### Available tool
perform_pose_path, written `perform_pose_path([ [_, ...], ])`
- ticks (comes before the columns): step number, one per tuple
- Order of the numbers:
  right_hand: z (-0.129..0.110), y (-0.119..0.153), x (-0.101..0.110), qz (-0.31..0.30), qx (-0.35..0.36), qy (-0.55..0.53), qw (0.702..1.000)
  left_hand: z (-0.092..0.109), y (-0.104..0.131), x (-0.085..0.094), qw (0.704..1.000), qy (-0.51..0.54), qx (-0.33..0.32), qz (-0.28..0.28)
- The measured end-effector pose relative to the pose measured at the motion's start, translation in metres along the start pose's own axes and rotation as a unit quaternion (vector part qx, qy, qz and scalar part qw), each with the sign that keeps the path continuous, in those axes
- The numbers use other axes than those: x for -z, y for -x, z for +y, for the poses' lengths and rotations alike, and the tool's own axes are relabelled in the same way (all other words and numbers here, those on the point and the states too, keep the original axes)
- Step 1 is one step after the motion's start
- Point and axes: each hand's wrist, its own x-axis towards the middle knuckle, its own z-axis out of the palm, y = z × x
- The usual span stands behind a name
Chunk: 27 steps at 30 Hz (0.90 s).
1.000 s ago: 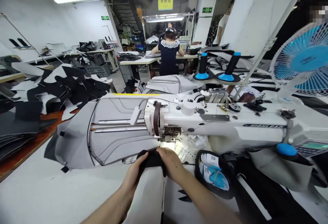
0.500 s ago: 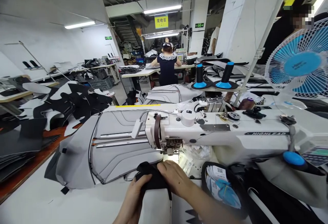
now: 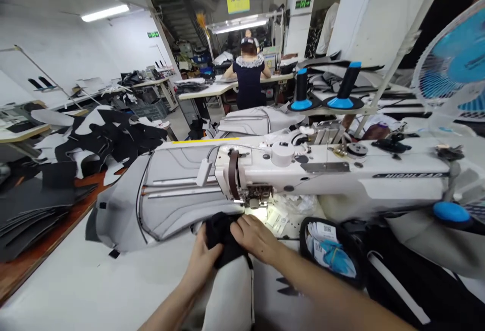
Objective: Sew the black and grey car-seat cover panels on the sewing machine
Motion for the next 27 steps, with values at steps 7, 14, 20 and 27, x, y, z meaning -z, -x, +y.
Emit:
perform_pose_path([
  [7, -0.012, 0.012, -0.003, -0.038, 0.092, -0.04, 0.994, -0.01, -0.005, 0.059, 0.962, -0.252, -0.096, -0.043],
  [14, -0.021, 0.031, 0.009, -0.143, 0.024, -0.105, 0.984, 0.062, 0.033, 0.067, 0.842, -0.486, -0.226, 0.065],
  [20, -0.026, 0.024, 0.025, -0.186, 0.008, -0.121, 0.975, 0.087, -0.002, -0.028, 0.654, -0.604, -0.396, -0.225],
  [27, -0.018, 0.033, 0.026, -0.195, -0.015, -0.17, 0.966, 0.042, -0.049, -0.031, 0.548, -0.728, -0.325, -0.253],
])
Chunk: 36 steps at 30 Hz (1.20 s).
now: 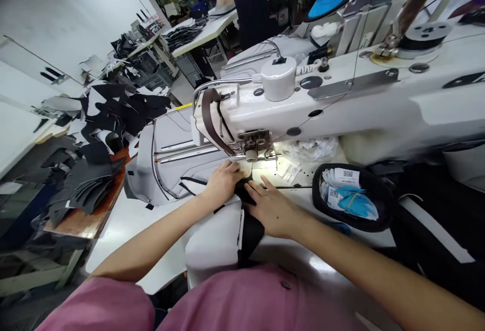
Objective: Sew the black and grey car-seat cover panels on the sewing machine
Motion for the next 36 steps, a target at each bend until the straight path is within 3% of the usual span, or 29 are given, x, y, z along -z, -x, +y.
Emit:
perform_pose_path([
  [3, 0.002, 0.002, 0.002, 0.007, -0.013, -0.033, 0.999, -0.009, 0.007, 0.0, 0.999, -0.008, -0.04, -0.026],
  [7, 0.006, -0.002, 0.007, 0.017, -0.037, -0.049, 0.998, -0.008, -0.001, 0.009, 0.996, -0.024, -0.064, -0.055],
  [12, 0.019, -0.009, 0.009, 0.044, -0.035, -0.026, 0.998, -0.007, -0.02, 0.014, 0.996, -0.022, -0.053, -0.069],
  [20, 0.025, -0.021, 0.005, 0.08, -0.042, 0.053, 0.994, 0.001, -0.037, 0.007, 0.995, -0.049, -0.012, -0.088],
  [23, 0.027, -0.021, 0.001, 0.086, -0.022, 0.059, 0.994, -0.003, -0.027, 0.007, 0.998, -0.027, 0.014, -0.048],
  [26, 0.031, -0.021, 0.0, 0.091, 0.012, 0.015, 0.996, -0.014, -0.013, 0.011, 0.993, -0.047, 0.104, 0.031],
  [28, 0.033, -0.021, 0.004, 0.093, 0.026, -0.031, 0.995, -0.021, -0.005, 0.015, 0.986, -0.069, 0.148, 0.032],
  [30, 0.035, -0.022, 0.009, 0.1, 0.032, -0.067, 0.992, -0.024, -0.002, 0.02, 0.991, -0.079, 0.105, -0.001],
  [33, 0.034, -0.023, 0.015, 0.101, 0.034, -0.083, 0.991, -0.019, -0.005, 0.032, 0.994, -0.084, -0.035, -0.058],
  [36, 0.024, -0.021, 0.009, 0.073, 0.03, -0.034, 0.996, -0.007, -0.012, 0.046, 0.987, -0.088, -0.058, -0.122],
])
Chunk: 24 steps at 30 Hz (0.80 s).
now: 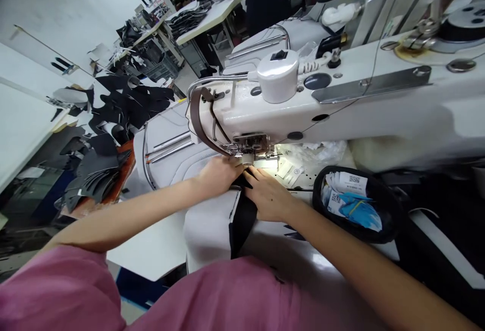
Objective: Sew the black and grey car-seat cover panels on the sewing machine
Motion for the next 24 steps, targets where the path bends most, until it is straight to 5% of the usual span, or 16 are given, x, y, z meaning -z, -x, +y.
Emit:
perform_pose_path([
  [5, -0.022, 0.008, -0.032, 0.023, -0.06, 0.128, 0.99, 0.007, -0.008, 0.013, 0.997, 0.045, 0.013, -0.063],
  [17, -0.022, -0.014, -0.047, 0.038, -0.086, 0.149, 0.984, 0.009, -0.023, -0.021, 0.984, 0.161, 0.063, 0.035],
  [22, -0.037, 0.009, -0.041, 0.033, -0.057, 0.058, 0.996, 0.0, 0.019, -0.034, 0.962, 0.24, 0.068, 0.113],
  [24, -0.042, 0.014, -0.026, 0.012, -0.047, 0.032, 0.998, -0.012, 0.045, -0.03, 0.963, 0.225, 0.11, 0.098],
])
